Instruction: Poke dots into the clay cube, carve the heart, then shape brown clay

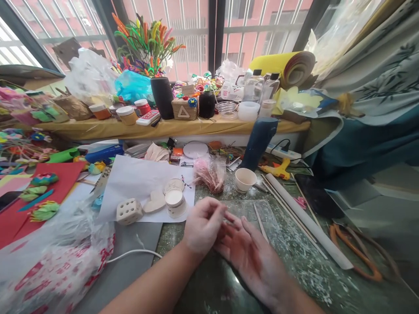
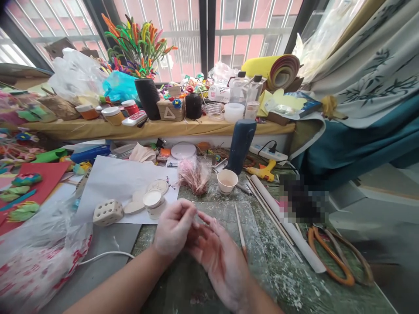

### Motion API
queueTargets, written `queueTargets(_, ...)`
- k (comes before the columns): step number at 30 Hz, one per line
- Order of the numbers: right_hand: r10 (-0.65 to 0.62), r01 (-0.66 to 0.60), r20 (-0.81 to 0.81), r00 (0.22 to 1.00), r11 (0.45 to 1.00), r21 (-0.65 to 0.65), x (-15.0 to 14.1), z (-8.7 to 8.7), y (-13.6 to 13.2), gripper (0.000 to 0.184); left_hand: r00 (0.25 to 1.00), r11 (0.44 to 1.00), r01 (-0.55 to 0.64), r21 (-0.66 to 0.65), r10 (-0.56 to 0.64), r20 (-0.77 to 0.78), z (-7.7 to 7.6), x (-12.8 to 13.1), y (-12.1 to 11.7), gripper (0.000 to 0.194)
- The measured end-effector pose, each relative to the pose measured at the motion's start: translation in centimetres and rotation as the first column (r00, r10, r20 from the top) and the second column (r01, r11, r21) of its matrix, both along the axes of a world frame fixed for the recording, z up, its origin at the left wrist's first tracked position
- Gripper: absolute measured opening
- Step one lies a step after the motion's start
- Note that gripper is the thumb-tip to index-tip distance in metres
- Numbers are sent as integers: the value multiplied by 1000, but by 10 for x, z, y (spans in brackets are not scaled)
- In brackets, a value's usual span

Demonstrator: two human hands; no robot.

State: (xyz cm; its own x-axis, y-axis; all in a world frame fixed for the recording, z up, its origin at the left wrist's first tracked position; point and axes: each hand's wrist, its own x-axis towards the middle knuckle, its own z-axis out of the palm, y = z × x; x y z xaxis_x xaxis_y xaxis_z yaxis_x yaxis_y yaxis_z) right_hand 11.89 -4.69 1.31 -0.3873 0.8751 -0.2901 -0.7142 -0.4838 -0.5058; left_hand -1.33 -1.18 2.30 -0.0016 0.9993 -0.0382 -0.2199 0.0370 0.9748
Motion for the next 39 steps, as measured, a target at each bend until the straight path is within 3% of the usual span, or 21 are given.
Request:
queueTargets(2, 57, -60, -87, 995, 997, -38, -4, 1, 0, 38, 971, 957, 180, 226, -136, -199, 0, -3, -4, 25)
queueTargets(4, 72, -78, -72, 995, 994, -83, 2, 4, 2, 40, 947, 892, 262, 368, -164, -277, -1, -4, -5, 25)
queueTargets(6, 22, -16, 59, 998, 995, -96, 16, 7, 6, 40, 981, 911, 140, 387, -75, -177, -4, -4, -1, 28)
queueTargets(8, -268, 244, 298, 916, 963, 114, 31, 10, 9, 33, 999, 963, -38, 268, 29, 39, -9, -2, 7, 31)
queueTargets(9, -486, 397, 367, 793, 870, 294, 38, 12, 10, 30, 984, 980, -94, 177, 65, 165, -12, -2, 12, 33)
queueTargets(10, -692, 524, 356, 628, 714, 464, 42, 12, 10, 26, 954, 991, -107, 82, 80, 287, -14, -1, 16, 34)
queueTargets(11, -824, 581, 309, 474, 557, 594, 43, 12, 9, 23, 913, 996, -89, -6, 84, 400, -15, -1, 20, 36)
queueTargets(12, -874, 548, 287, 393, 473, 690, 42, 10, 7, 25, 863, 996, -44, -80, 79, 499, -16, -1, 22, 37)
queueTargets(13, -864, 428, 317, 391, 475, 769, 39, 8, 5, 32, 810, 990, 19, -142, 68, 583, -16, -2, 23, 38)
queueTargets(14, -809, 224, 401, 429, 526, 820, 34, 4, 3, 43, 759, 977, 94, -194, 56, 649, -14, -3, 23, 39)
queueTargets(16, -682, -234, 606, 410, 564, 792, 22, -4, -1, 64, 677, 941, 220, -258, 43, 735, -10, -3, 19, 38)
queueTargets(17, -649, -358, 666, 369, 562, 746, 15, -9, -3, 70, 653, 927, 262, -269, 35, 756, -7, -3, 15, 38)
queueTargets(19, -647, -342, 686, 333, 595, 727, 3, -16, -7, 71, 642, 928, 270, -256, 25, 766, -2, 0, 8, 39)
queueTargets(21, -598, -243, 703, 385, 669, 702, -6, -22, -11, 72, 674, 949, 225, -221, 12, 738, 0, 6, 1, 43)
queueTargets(24, -439, -203, 724, 532, 764, 612, -13, -26, -15, 71, 800, 979, 110, -171, 15, 600, -2, 12, -5, 45)
queueTargets(26, -373, -240, 741, 559, 782, 575, -11, -23, -13, 61, 887, 992, 35, -122, 25, 461, -5, 13, -3, 42)
queueTargets(29, -367, -319, 815, 448, 787, 529, 3, -16, -4, 42, 940, 998, -39, -54, 55, 336, -13, 9, 6, 39)
queueTargets(32, -437, -250, 841, 319, 817, 519, 23, -13, 5, 40, 888, 992, -8, -123, 64, 456, -20, 3, 16, 52)
queueTargets(34, -492, -229, 831, 261, 804, 548, 31, -15, 9, 41, 834, 983, -8, -184, 108, 542, -24, 0, 20, 56)
queueTargets(37, -541, -397, 831, 131, 739, 544, 27, -21, 8, 36, 797, 969, -133, -210, 231, 558, -30, -1, 22, 49)
queueTargets(39, -558, -509, 830, 18, 709, 488, 17, -24, 6, 43, 783, 956, -194, -221, 286, 552, -32, 1, 22, 47)
